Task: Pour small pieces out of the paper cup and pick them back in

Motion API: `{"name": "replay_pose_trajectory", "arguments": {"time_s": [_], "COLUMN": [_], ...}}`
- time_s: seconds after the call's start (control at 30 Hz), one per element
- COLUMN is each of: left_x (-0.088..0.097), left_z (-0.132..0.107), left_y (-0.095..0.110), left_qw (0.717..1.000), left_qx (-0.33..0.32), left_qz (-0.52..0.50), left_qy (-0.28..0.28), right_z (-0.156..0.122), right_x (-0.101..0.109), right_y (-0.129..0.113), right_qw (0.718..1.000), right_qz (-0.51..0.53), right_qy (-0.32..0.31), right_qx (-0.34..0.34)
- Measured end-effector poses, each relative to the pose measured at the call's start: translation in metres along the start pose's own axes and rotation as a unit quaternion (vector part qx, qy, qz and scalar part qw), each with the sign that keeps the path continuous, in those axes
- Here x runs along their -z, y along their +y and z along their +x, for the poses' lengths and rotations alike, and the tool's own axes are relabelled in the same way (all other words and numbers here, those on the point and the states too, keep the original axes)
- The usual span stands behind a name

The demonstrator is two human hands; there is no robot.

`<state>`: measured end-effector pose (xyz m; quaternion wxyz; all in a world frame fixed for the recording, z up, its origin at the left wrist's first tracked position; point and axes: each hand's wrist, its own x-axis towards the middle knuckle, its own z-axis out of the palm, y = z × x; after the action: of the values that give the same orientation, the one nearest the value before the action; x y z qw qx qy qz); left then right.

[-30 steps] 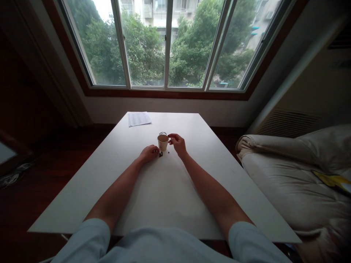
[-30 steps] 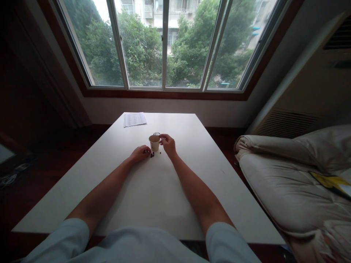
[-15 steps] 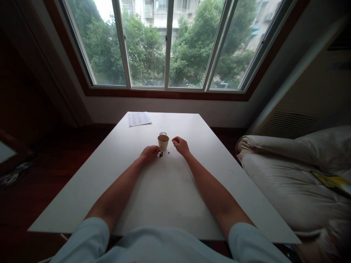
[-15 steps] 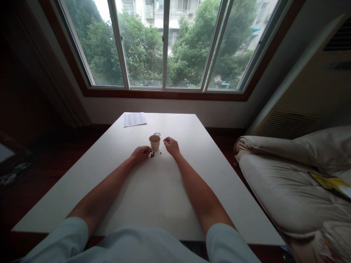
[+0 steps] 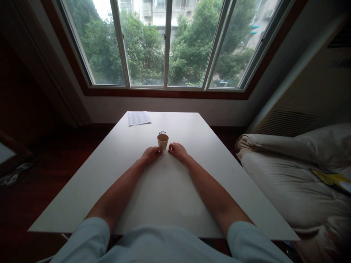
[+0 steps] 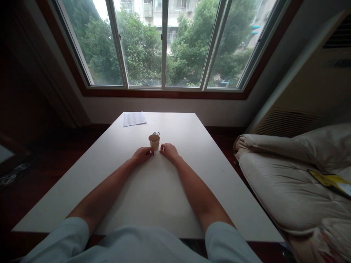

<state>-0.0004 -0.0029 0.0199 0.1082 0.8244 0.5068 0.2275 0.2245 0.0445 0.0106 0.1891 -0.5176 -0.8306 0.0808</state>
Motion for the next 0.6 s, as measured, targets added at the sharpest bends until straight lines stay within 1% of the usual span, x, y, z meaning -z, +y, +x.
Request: {"name": "replay_pose_trajectory", "arguments": {"time_s": [0.17, 0.37, 0.6], "left_x": [-0.001, 0.000, 0.000], "left_z": [0.001, 0.000, 0.000], "left_y": [-0.004, -0.009, -0.011], "left_qw": [0.999, 0.999, 0.999], "left_qx": [0.021, 0.032, 0.042], "left_qz": [-0.021, -0.008, -0.003], "left_qy": [0.029, 0.008, 0.010], "right_z": [0.000, 0.001, -0.001], "right_x": [-0.006, -0.010, -0.007], "right_y": [0.010, 0.022, 0.021], "right_qw": [0.998, 0.980, 0.969], "right_qz": [0.045, 0.156, 0.194], "right_qy": [0.040, 0.112, 0.143], "right_qx": [0.001, -0.056, -0.048]}}
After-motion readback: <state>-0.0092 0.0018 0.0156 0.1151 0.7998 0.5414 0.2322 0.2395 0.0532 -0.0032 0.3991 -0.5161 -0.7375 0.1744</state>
